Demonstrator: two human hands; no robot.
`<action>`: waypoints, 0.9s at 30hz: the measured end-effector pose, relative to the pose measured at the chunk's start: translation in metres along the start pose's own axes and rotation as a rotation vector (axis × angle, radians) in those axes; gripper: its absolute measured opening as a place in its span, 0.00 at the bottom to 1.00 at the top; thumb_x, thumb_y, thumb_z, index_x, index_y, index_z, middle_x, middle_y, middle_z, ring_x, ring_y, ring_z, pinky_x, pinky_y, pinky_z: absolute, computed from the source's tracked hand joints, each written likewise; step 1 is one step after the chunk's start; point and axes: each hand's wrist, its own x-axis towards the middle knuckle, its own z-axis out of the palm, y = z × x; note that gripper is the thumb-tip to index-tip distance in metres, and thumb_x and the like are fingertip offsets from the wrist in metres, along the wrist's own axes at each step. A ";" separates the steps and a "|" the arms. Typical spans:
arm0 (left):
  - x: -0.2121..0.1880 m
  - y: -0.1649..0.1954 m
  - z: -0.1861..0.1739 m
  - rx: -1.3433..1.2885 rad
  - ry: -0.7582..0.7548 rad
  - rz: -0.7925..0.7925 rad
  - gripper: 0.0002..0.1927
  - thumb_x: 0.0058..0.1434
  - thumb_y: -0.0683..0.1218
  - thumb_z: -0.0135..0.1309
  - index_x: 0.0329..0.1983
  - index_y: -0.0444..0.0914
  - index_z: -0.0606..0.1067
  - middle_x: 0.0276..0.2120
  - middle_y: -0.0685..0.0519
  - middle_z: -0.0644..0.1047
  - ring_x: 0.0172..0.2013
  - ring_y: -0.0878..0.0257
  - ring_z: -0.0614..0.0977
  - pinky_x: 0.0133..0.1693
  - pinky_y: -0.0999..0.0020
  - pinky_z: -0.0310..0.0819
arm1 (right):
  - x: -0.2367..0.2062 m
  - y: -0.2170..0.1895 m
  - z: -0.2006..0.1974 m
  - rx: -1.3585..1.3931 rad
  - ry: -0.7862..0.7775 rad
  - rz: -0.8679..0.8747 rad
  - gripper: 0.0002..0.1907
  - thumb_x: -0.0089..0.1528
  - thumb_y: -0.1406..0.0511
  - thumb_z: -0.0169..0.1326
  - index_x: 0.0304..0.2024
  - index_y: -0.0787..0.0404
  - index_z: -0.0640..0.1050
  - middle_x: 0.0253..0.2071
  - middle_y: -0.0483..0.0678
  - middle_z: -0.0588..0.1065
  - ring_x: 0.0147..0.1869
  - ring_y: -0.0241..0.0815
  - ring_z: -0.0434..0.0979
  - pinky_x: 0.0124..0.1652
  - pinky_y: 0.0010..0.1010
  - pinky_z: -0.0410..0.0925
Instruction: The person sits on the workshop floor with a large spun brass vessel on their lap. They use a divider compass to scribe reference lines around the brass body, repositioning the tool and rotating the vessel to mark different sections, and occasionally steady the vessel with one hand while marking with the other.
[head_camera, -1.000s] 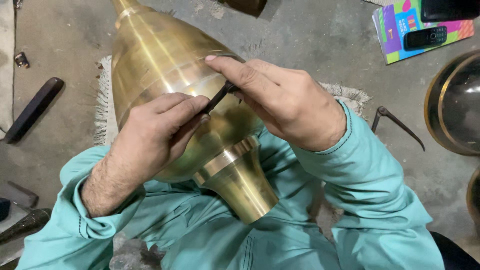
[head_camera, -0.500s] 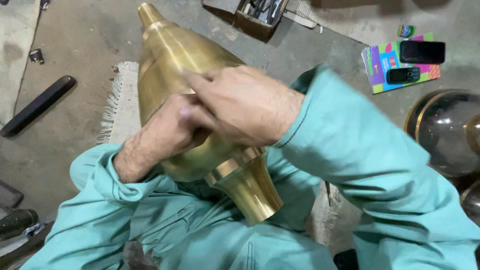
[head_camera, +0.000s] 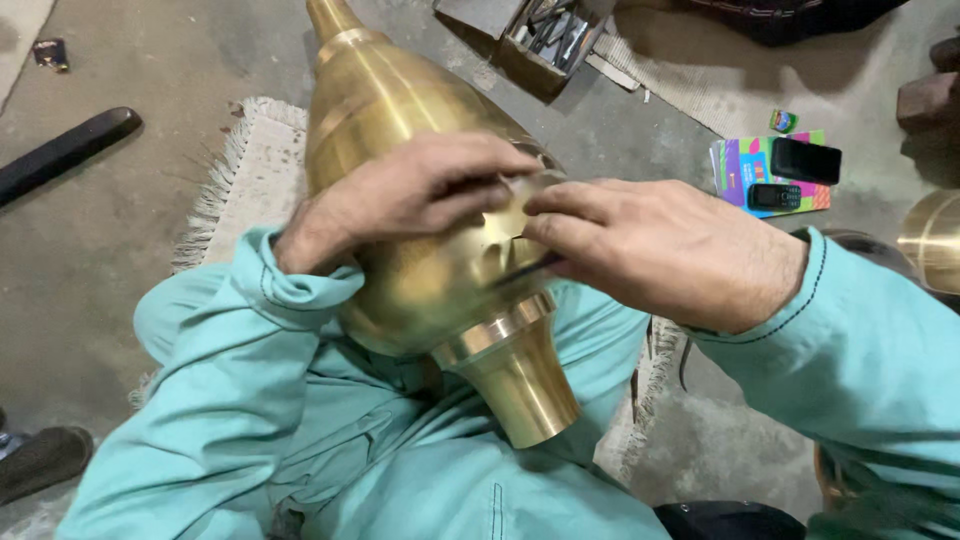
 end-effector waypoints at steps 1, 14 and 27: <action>-0.012 -0.003 -0.005 0.032 0.129 -0.066 0.17 0.69 0.40 0.55 0.60 0.36 0.75 0.49 0.46 0.80 0.47 0.51 0.84 0.49 0.60 0.79 | 0.003 -0.002 0.001 -0.006 -0.063 0.161 0.19 0.62 0.63 0.55 0.53 0.65 0.74 0.47 0.59 0.77 0.45 0.60 0.80 0.40 0.46 0.73; -0.081 -0.042 -0.008 0.105 0.533 -0.200 0.08 0.70 0.37 0.55 0.51 0.34 0.79 0.50 0.46 0.81 0.55 0.52 0.82 0.59 0.60 0.76 | 0.075 -0.006 0.001 0.283 -0.182 0.949 0.17 0.66 0.62 0.47 0.54 0.61 0.78 0.24 0.55 0.81 0.25 0.47 0.86 0.31 0.38 0.77; -0.091 -0.047 -0.011 0.089 0.555 -0.186 0.08 0.70 0.40 0.55 0.51 0.36 0.79 0.50 0.46 0.81 0.56 0.51 0.81 0.60 0.59 0.74 | 0.112 -0.037 0.032 -0.125 -0.285 0.805 0.11 0.65 0.60 0.51 0.38 0.60 0.80 0.28 0.63 0.77 0.36 0.70 0.78 0.39 0.57 0.72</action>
